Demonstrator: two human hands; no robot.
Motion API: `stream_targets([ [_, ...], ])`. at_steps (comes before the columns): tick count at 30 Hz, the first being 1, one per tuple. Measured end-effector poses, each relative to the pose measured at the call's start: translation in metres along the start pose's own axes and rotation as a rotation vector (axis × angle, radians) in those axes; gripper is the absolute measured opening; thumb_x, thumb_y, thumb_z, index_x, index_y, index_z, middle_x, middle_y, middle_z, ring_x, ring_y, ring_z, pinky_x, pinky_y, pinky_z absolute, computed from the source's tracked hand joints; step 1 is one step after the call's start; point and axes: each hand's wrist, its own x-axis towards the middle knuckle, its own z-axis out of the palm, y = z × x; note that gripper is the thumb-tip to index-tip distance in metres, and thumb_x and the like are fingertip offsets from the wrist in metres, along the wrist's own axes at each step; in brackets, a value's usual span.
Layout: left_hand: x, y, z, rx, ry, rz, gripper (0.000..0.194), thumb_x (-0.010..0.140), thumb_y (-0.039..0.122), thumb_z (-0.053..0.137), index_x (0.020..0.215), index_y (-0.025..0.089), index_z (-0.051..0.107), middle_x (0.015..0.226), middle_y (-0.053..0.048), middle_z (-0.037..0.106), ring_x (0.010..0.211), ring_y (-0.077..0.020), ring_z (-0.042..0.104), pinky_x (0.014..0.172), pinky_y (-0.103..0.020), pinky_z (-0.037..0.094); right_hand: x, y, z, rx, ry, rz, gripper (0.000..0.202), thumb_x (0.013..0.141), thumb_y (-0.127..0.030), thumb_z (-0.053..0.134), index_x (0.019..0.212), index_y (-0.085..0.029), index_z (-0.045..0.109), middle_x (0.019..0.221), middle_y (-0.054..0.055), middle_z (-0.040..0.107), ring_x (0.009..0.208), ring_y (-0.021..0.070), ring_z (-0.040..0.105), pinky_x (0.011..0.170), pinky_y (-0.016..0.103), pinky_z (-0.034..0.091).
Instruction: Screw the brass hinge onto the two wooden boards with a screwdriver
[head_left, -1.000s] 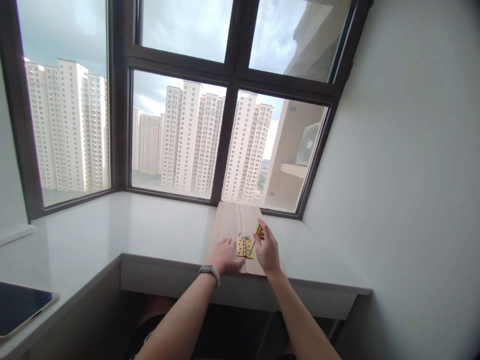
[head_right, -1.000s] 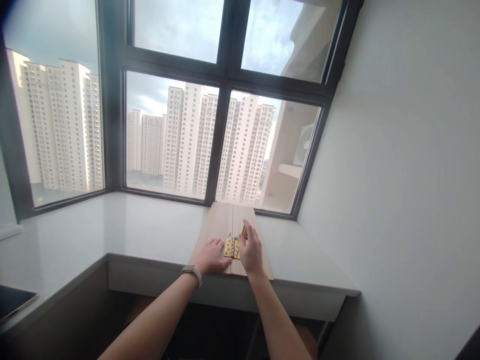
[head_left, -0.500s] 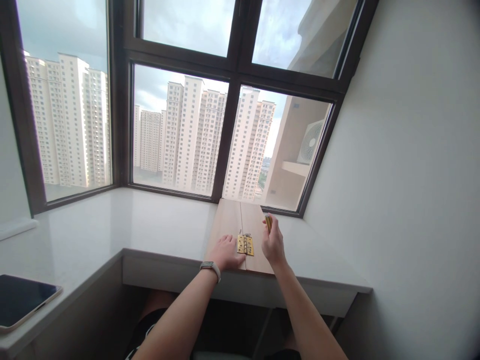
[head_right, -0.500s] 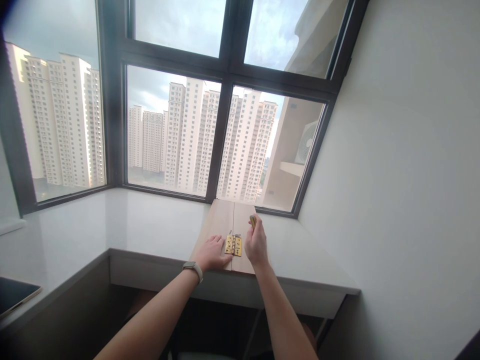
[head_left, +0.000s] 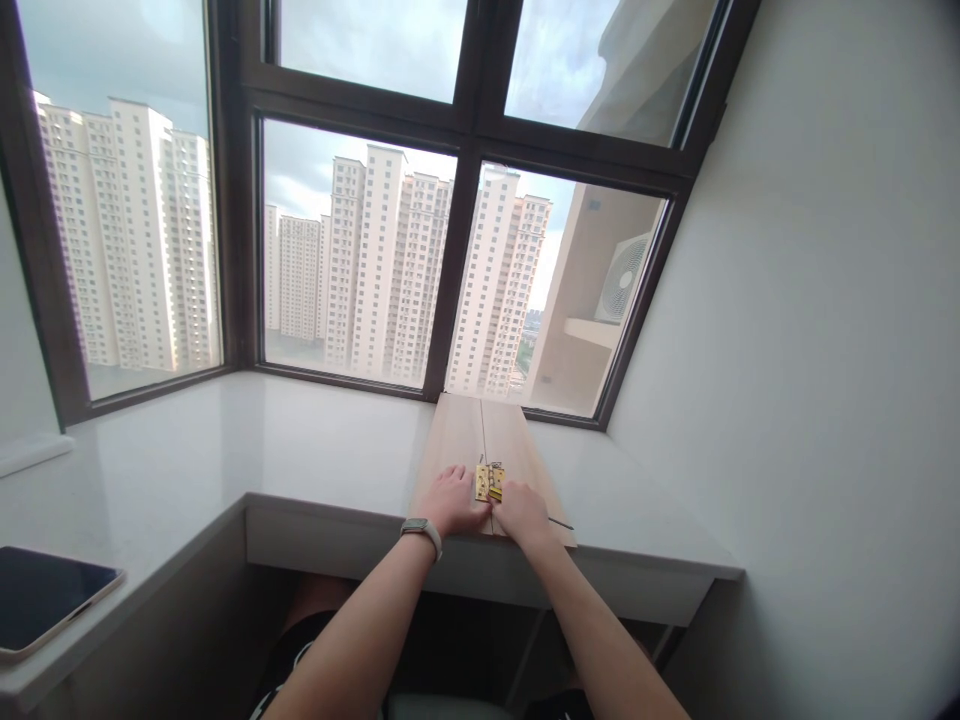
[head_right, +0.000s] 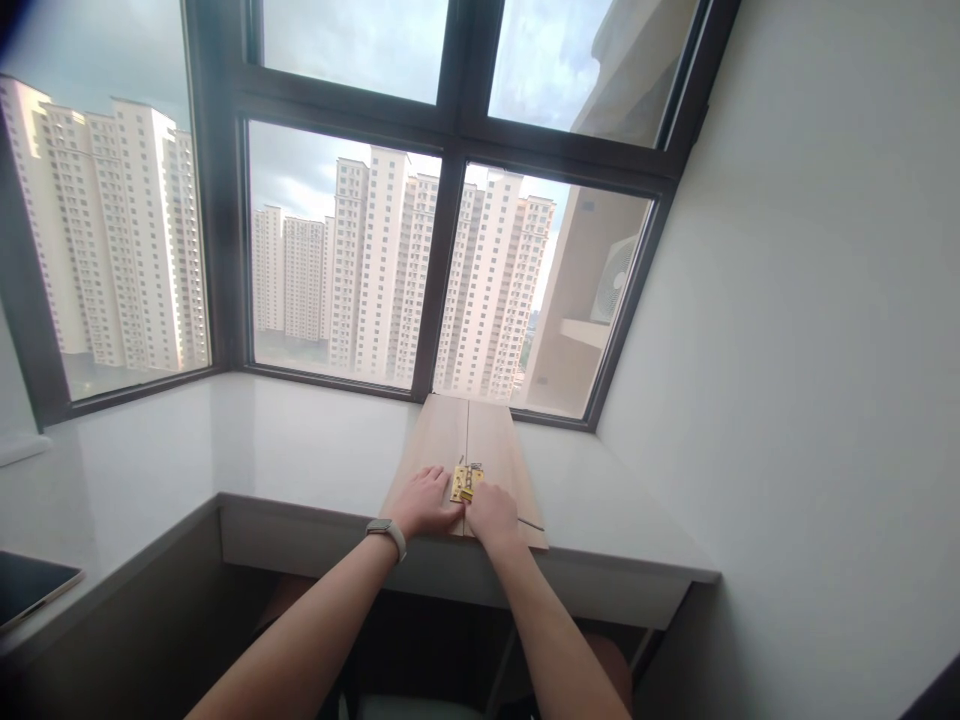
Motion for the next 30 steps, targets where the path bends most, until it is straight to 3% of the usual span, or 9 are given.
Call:
stream_targets([
  [4,0.000,-0.001,-0.001,-0.004,-0.026,-0.008,0.070,0.085,0.064,0.048,0.137,0.018,0.055,0.150,-0.016,0.051,0.140,-0.0361,0.040,0.116,-0.048,0.031,0.006,0.000,-0.001,0.009,0.029,0.046,0.040,0.097,-0.051,0.052,0.107,-0.019,0.072,0.103,0.017,0.076,0.096,0.0295,0.073,0.079,0.035,0.053],
  [11,0.003,-0.005,0.005,0.000,-0.018,-0.003,0.074,0.085,0.066,0.049,0.139,0.017,0.054,0.150,-0.016,0.050,0.141,-0.0362,0.040,0.117,-0.048,0.029,0.013,0.003,0.001,-0.025,-0.010,0.037,0.026,0.093,-0.034,0.057,0.107,-0.018,0.071,0.104,0.017,0.076,0.098,0.0282,0.073,0.080,0.035,0.053],
  [22,0.005,-0.010,0.010,-0.025,0.016,0.024,0.072,0.083,0.067,0.051,0.136,0.018,0.056,0.146,-0.016,0.053,0.138,-0.0357,0.043,0.116,-0.045,0.031,0.021,0.009,-0.015,-0.038,-0.056,-0.218,0.021,0.084,-0.025,0.066,0.104,-0.020,0.073,0.105,0.014,0.076,0.096,0.0260,0.071,0.079,0.031,0.049],
  [26,0.004,-0.009,0.007,-0.039,0.001,0.021,0.070,0.084,0.066,0.050,0.136,0.018,0.055,0.144,-0.016,0.055,0.137,-0.0359,0.043,0.116,-0.045,0.031,0.040,0.021,-0.026,-0.008,-0.062,-0.273,0.018,0.081,-0.025,0.068,0.098,-0.024,0.075,0.097,0.008,0.077,0.091,0.0225,0.070,0.076,0.027,0.046],
  [30,0.004,-0.008,0.005,-0.037,-0.017,-0.002,0.069,0.084,0.066,0.050,0.136,0.020,0.055,0.144,-0.014,0.054,0.137,-0.0365,0.042,0.117,-0.046,0.028,0.072,0.031,-0.026,0.110,-0.030,-0.224,0.012,0.083,-0.025,0.067,0.090,-0.024,0.077,0.093,0.005,0.078,0.089,0.0193,0.069,0.075,0.024,0.044],
])
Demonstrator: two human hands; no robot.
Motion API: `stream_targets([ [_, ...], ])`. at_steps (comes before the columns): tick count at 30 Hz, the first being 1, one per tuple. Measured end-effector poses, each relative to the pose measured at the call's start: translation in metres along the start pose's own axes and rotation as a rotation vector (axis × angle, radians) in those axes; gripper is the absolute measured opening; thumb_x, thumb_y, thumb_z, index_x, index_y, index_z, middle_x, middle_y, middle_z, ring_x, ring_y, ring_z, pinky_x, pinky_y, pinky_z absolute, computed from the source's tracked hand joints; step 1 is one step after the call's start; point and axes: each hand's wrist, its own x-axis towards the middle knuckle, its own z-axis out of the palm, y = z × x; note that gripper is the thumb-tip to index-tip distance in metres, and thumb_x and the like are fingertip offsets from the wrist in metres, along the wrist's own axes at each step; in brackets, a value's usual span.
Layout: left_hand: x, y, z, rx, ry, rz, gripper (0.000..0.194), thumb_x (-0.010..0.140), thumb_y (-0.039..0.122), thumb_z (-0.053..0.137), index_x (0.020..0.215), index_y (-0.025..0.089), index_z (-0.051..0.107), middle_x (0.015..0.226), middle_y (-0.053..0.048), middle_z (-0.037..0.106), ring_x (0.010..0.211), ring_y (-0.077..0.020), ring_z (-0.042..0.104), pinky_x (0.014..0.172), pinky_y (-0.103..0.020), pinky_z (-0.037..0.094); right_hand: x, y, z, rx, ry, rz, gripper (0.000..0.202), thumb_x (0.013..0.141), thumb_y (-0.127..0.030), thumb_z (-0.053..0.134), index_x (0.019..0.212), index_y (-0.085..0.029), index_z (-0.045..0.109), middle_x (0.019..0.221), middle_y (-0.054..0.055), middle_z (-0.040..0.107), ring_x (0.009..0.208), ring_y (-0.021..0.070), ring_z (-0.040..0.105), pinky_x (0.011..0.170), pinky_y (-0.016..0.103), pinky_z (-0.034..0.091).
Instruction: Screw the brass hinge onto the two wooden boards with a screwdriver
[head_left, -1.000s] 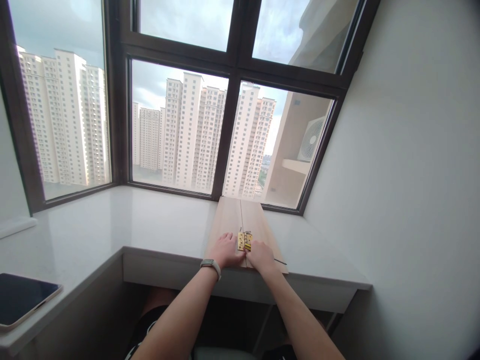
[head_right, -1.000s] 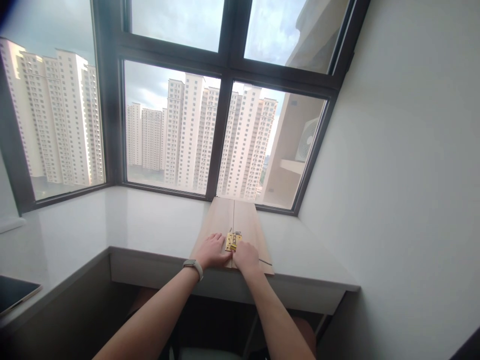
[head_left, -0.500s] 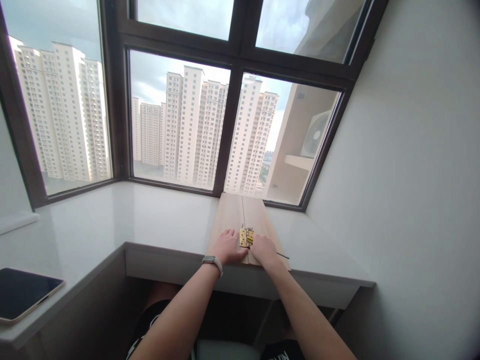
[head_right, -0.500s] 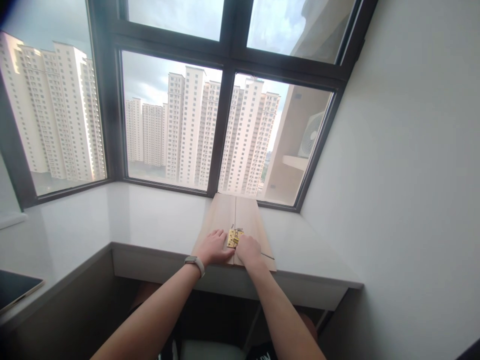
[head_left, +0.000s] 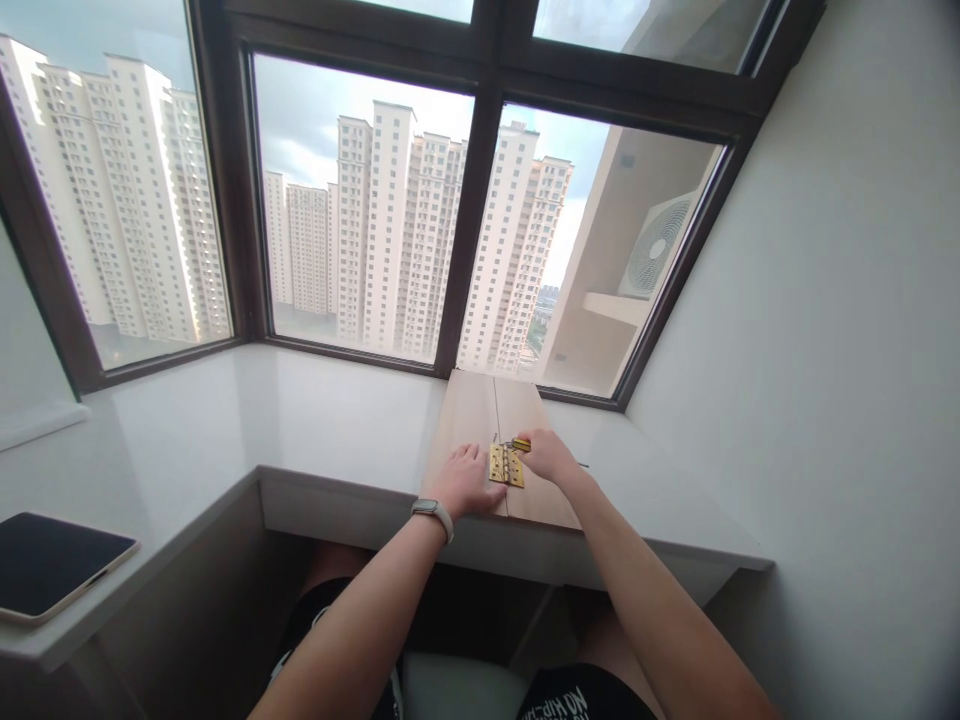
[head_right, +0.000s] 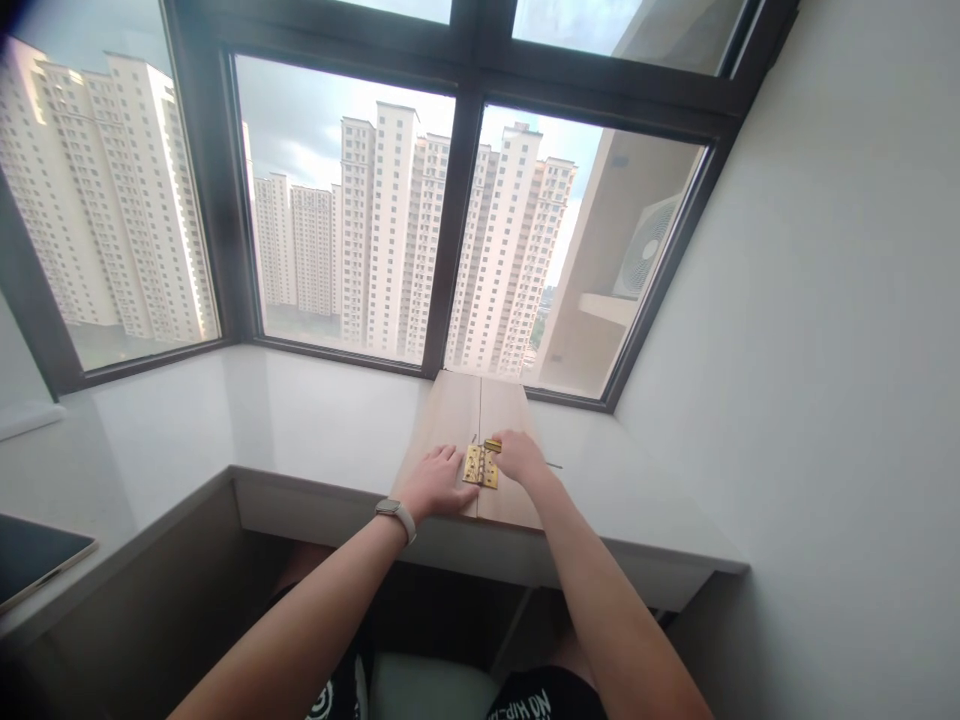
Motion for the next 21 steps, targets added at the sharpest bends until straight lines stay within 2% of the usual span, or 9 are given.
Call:
stream_targets([
  [5,0.001,-0.002,0.000,0.006,0.001,0.018,0.072,0.085,0.065,0.049,0.139,0.017,0.052,0.149,-0.016,0.050,0.139,-0.0368,0.039,0.117,-0.047,0.029,0.036,0.013,0.014,0.049,0.025,0.039,0.017,0.088,-0.025,0.061,0.090,-0.021,0.078,0.091,0.005,0.078,0.085,0.0178,0.068,0.072,0.024,0.042],
  [9,0.002,-0.003,-0.001,0.007,-0.009,0.011,0.076,0.084,0.068,0.049,0.142,0.018,0.050,0.151,-0.016,0.047,0.142,-0.0374,0.036,0.118,-0.047,0.026,0.052,0.018,0.027,0.090,0.039,0.035,0.019,0.090,-0.027,0.060,0.086,-0.020,0.077,0.086,0.005,0.077,0.081,0.0178,0.067,0.071,0.024,0.042],
  [12,0.002,-0.002,0.000,0.001,-0.010,-0.004,0.076,0.083,0.068,0.049,0.142,0.020,0.050,0.151,-0.015,0.048,0.142,-0.0377,0.036,0.119,-0.048,0.025,0.059,0.022,0.033,0.118,0.078,0.030,0.019,0.090,-0.032,0.062,0.095,-0.020,0.075,0.092,0.006,0.076,0.084,0.0187,0.067,0.073,0.025,0.043],
  [16,0.004,-0.004,0.004,-0.004,0.007,0.006,0.075,0.084,0.068,0.048,0.142,0.020,0.051,0.150,-0.015,0.049,0.142,-0.0381,0.037,0.118,-0.048,0.026,0.063,0.030,0.031,0.145,0.162,0.035,0.028,0.098,-0.038,0.053,0.114,-0.019,0.067,0.104,0.008,0.072,0.089,0.0190,0.064,0.077,0.027,0.044],
  [18,0.004,-0.005,0.005,-0.007,0.011,0.013,0.077,0.085,0.068,0.048,0.144,0.018,0.049,0.152,-0.016,0.047,0.142,-0.0382,0.036,0.118,-0.048,0.027,0.062,0.035,0.026,0.140,0.207,0.038,0.028,0.101,-0.036,0.047,0.114,-0.019,0.065,0.107,0.009,0.068,0.095,0.0204,0.061,0.083,0.030,0.045],
  [21,0.004,-0.006,0.006,-0.006,0.009,0.017,0.078,0.085,0.067,0.048,0.145,0.018,0.048,0.154,-0.016,0.045,0.143,-0.0373,0.036,0.118,-0.047,0.027,0.056,0.042,0.017,0.104,0.343,-0.006,0.025,0.098,-0.039,0.054,0.108,-0.021,0.068,0.109,0.010,0.062,0.105,0.0240,0.057,0.094,0.034,0.044],
])
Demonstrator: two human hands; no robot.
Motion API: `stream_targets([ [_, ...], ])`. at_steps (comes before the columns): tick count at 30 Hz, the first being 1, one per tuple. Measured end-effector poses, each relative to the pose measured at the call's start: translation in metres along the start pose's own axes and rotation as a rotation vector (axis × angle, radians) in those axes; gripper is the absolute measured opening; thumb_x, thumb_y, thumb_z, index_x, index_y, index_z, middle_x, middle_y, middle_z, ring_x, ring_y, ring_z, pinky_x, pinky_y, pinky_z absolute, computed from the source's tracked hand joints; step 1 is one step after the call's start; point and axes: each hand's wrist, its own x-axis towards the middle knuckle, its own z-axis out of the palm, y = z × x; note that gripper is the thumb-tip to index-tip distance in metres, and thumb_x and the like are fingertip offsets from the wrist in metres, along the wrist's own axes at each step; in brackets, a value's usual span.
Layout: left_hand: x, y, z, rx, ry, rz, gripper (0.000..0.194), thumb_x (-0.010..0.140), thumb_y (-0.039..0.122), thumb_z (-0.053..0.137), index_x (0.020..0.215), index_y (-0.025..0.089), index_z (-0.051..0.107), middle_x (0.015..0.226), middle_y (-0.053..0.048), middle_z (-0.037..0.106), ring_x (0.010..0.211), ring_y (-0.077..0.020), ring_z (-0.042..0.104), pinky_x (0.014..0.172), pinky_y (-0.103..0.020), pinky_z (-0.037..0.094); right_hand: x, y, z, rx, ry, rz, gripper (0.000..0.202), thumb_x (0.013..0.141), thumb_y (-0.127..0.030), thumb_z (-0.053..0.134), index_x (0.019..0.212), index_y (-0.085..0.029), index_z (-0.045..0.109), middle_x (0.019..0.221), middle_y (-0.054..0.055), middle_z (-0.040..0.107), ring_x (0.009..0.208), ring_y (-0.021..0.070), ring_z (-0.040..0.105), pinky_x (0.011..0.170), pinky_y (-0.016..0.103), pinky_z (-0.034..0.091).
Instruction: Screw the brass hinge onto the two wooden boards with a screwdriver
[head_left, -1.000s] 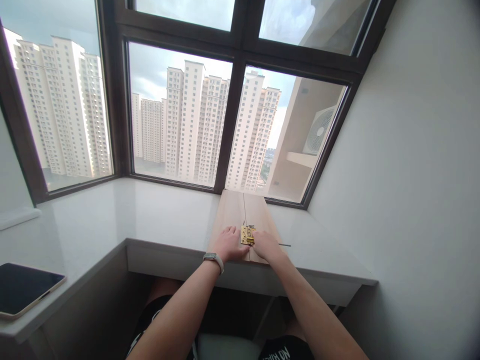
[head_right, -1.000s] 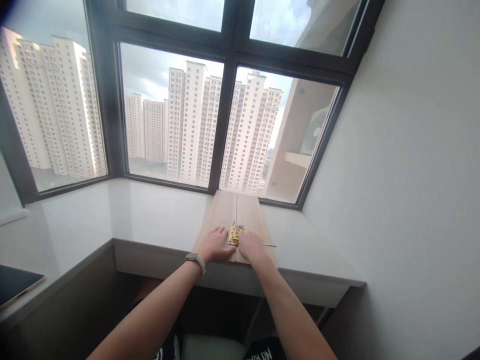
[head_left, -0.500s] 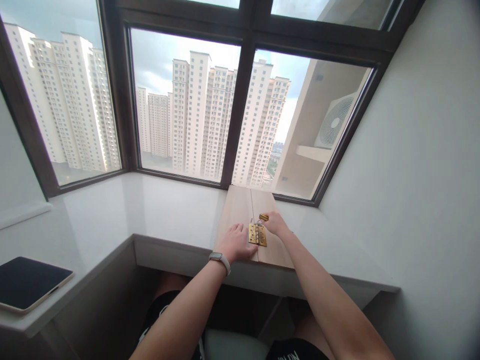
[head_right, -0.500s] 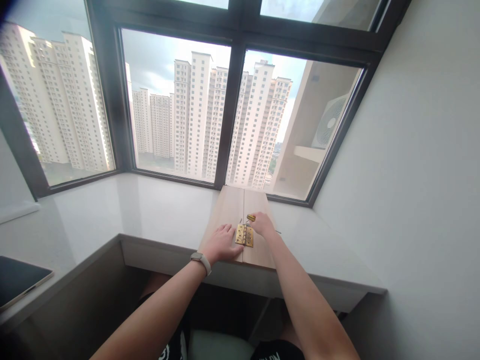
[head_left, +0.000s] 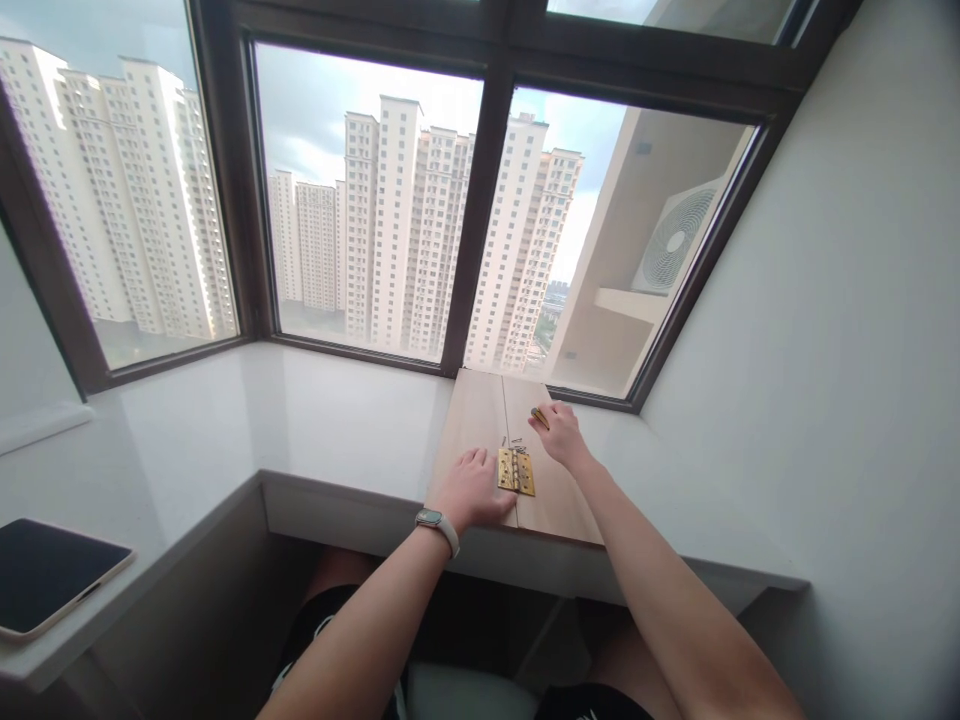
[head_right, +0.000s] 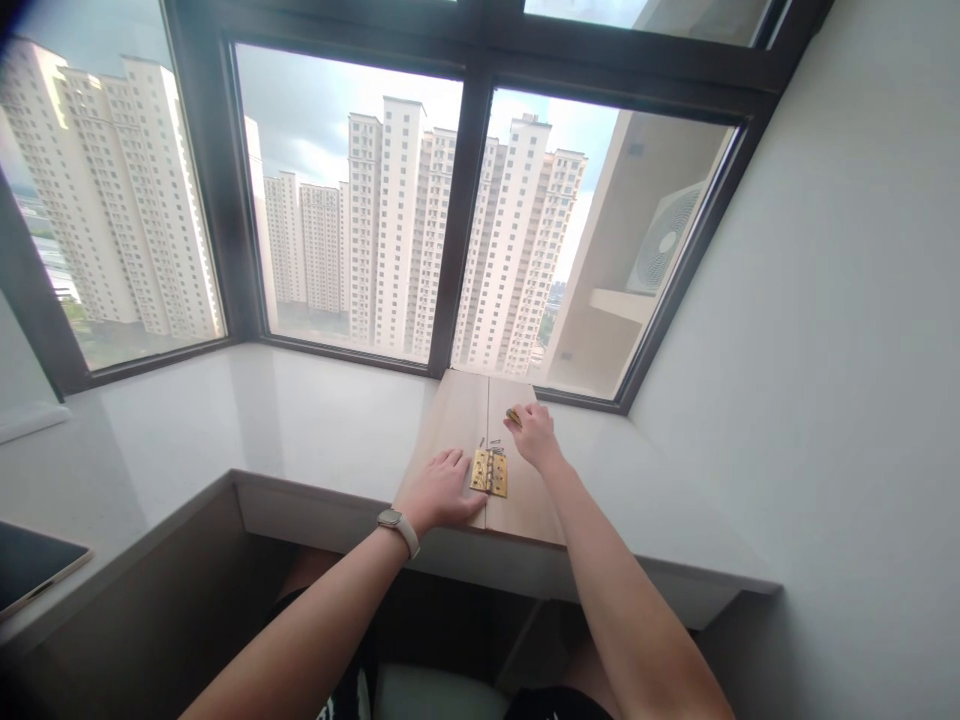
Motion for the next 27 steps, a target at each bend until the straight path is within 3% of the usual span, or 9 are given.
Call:
stream_targets([
  [5,-0.001,0.001,-0.002,-0.011,0.000,0.000,0.078,0.085,0.068,0.046,0.145,0.018,0.048,0.152,-0.015,0.047,0.142,-0.0367,0.037,0.118,-0.046,0.027,-0.027,0.005,-0.010,0.104,0.092,-0.054,0.028,0.099,-0.034,0.051,0.119,-0.022,0.067,0.103,0.007,0.061,0.083,0.0190,0.062,0.082,0.030,0.049],
  [11,0.000,0.001,-0.001,-0.018,-0.008,-0.004,0.080,0.086,0.068,0.048,0.148,0.017,0.045,0.156,-0.015,0.044,0.145,-0.0362,0.034,0.120,-0.045,0.025,-0.080,0.000,0.000,-0.055,0.102,0.028,0.030,0.099,-0.028,0.048,0.123,-0.020,0.064,0.113,0.009,0.066,0.098,0.0221,0.064,0.087,0.031,0.047],
  [15,0.002,-0.001,0.002,-0.061,0.036,-0.019,0.083,0.088,0.068,0.050,0.151,0.014,0.041,0.157,-0.016,0.042,0.146,-0.0349,0.033,0.121,-0.044,0.023,-0.100,-0.005,0.006,-0.148,0.070,0.153,0.019,0.097,-0.027,0.052,0.111,-0.018,0.061,0.101,0.009,0.069,0.091,0.0223,0.064,0.076,0.029,0.044],
  [19,0.005,-0.005,0.003,-0.164,0.179,-0.082,0.066,0.093,0.056,0.051,0.142,0.011,0.050,0.142,-0.017,0.055,0.135,-0.0311,0.045,0.115,-0.040,0.032,-0.106,-0.007,0.007,-0.148,0.002,0.227,0.011,0.094,-0.029,0.056,0.097,-0.019,0.061,0.097,0.010,0.069,0.093,0.0229,0.062,0.076,0.029,0.042],
  [23,0.005,-0.016,-0.006,-0.199,0.293,-0.130,0.053,0.094,0.047,0.054,0.133,0.012,0.056,0.133,-0.017,0.059,0.129,-0.0294,0.049,0.110,-0.038,0.037,-0.110,-0.003,0.001,-0.139,-0.022,0.270,0.025,0.093,-0.043,0.057,0.099,-0.020,0.064,0.103,0.012,0.068,0.103,0.0270,0.060,0.086,0.033,0.043],
  [27,0.001,-0.043,-0.011,-0.113,0.332,-0.166,0.046,0.093,0.042,0.055,0.130,0.014,0.058,0.133,-0.015,0.061,0.128,-0.0307,0.050,0.110,-0.040,0.035,-0.115,0.013,-0.009,-0.073,-0.060,0.350,0.059,0.086,-0.065,0.059,0.123,-0.018,0.062,0.121,0.016,0.065,0.118,0.0340,0.055,0.099,0.041,0.041],
])
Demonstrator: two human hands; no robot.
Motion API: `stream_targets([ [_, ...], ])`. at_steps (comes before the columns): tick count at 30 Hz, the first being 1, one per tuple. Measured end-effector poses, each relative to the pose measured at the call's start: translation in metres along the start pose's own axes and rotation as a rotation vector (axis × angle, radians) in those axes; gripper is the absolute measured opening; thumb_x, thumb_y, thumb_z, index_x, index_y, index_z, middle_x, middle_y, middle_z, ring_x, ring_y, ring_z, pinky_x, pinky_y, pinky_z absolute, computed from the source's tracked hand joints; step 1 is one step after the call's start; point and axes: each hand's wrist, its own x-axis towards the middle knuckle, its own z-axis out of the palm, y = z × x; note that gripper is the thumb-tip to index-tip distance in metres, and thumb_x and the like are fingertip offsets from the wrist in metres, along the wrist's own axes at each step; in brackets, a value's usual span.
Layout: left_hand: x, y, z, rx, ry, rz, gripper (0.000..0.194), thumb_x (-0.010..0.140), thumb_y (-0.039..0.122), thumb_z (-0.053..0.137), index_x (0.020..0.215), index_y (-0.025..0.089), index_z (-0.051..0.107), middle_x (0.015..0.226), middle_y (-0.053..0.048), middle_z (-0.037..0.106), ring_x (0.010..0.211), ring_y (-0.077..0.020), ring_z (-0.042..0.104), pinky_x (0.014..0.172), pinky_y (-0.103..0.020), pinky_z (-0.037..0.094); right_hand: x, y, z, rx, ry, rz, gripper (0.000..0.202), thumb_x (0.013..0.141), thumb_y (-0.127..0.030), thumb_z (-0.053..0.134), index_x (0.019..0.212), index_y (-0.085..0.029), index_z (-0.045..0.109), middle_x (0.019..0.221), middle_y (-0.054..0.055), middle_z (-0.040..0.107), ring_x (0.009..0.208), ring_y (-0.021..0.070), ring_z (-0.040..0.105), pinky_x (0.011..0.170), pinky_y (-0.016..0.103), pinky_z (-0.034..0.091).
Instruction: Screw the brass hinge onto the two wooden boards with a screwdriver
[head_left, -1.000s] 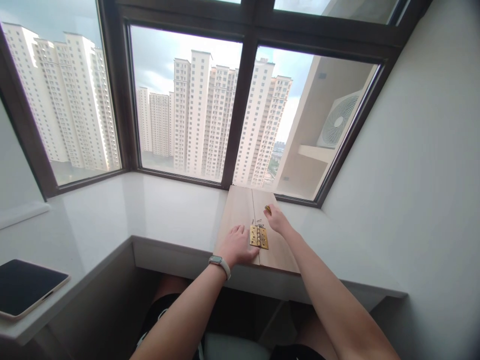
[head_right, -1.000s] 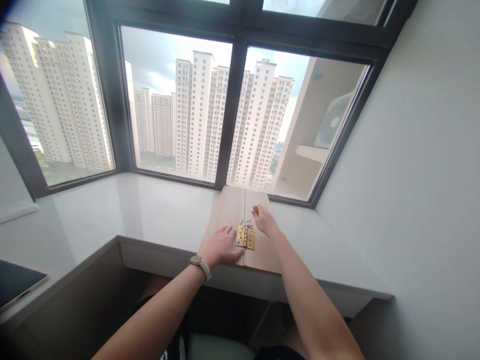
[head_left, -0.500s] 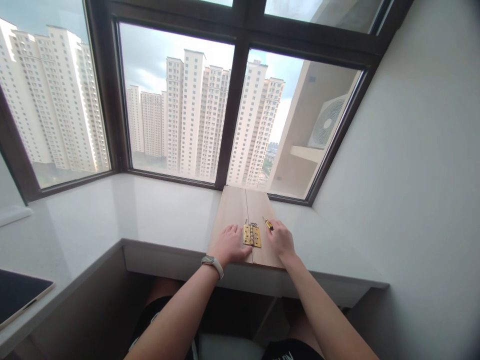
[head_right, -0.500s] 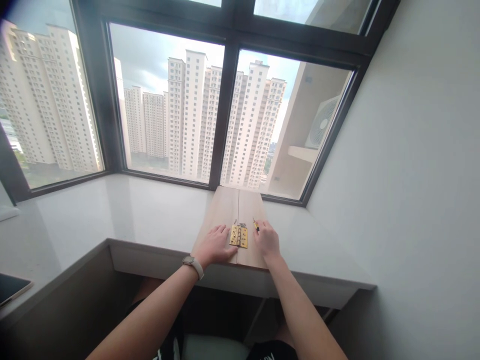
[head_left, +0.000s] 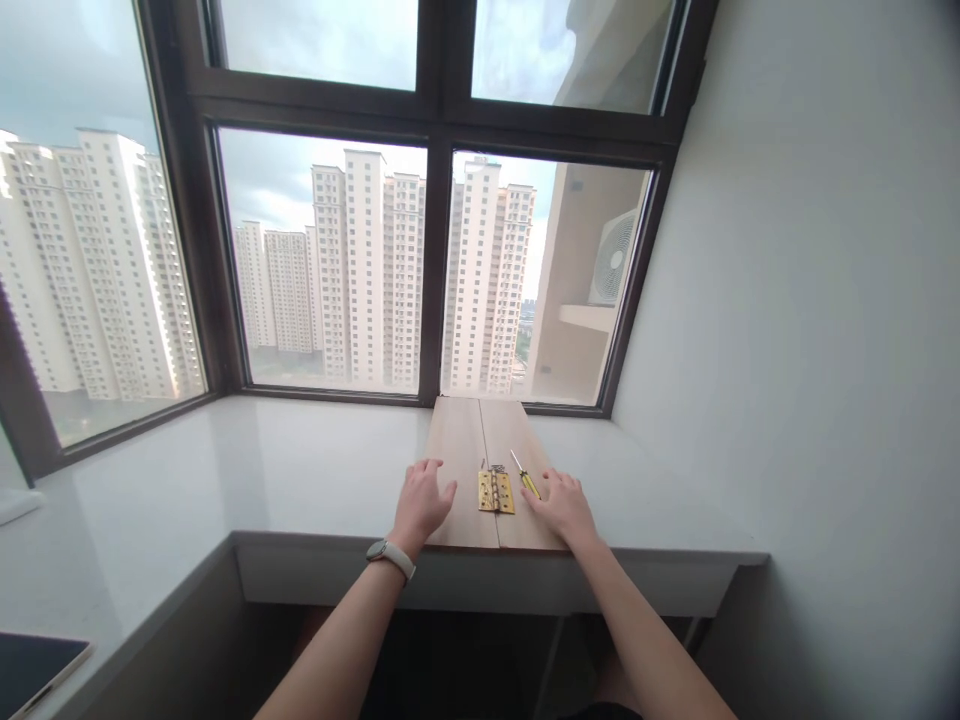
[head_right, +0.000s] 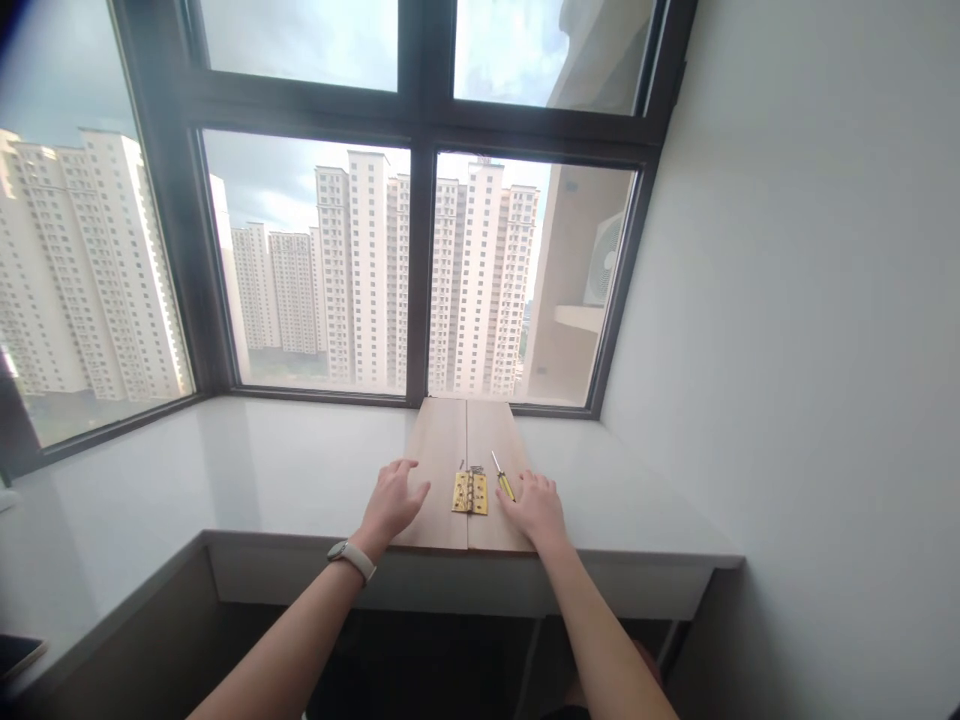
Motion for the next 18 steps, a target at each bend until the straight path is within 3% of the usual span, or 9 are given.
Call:
stream_targets([
  [3,0.002,-0.024,0.002,0.036,-0.084,-0.131,0.050,0.089,0.039,0.059,0.130,0.010,0.058,0.135,-0.018,0.061,0.129,-0.0324,0.052,0.112,-0.042,0.033,0.000,0.014,-0.004,0.141,-0.122,0.088,0.076,0.082,-0.075,0.055,0.132,-0.017,0.057,0.128,0.017,0.064,0.125,0.0368,0.052,0.103,0.044,0.040],
  [7,0.006,-0.042,0.008,-0.078,-0.174,-0.162,0.053,0.088,0.035,0.060,0.135,0.012,0.055,0.139,-0.016,0.061,0.131,-0.0278,0.053,0.111,-0.035,0.035,0.000,0.022,-0.005,0.272,-0.199,0.127,0.084,0.079,-0.076,0.059,0.138,-0.017,0.053,0.128,0.018,0.064,0.129,0.0367,0.051,0.103,0.043,0.041],
  [10,0.009,-0.041,0.008,-0.134,-0.205,-0.194,0.056,0.086,0.034,0.061,0.138,0.013,0.054,0.141,-0.015,0.060,0.130,-0.0263,0.055,0.108,-0.032,0.038,0.001,0.022,-0.004,0.290,-0.217,0.135,0.088,0.075,-0.075,0.065,0.140,-0.018,0.052,0.128,0.018,0.063,0.130,0.0363,0.051,0.103,0.043,0.041],
  [18,0.006,-0.023,0.003,-0.130,-0.189,-0.216,0.058,0.084,0.034,0.065,0.138,0.015,0.056,0.139,-0.015,0.062,0.133,-0.0306,0.051,0.110,-0.039,0.035,-0.003,0.026,-0.002,0.316,-0.194,0.095,0.082,0.065,-0.066,0.077,0.132,-0.023,0.056,0.118,0.013,0.065,0.124,0.0333,0.055,0.099,0.039,0.043],
])
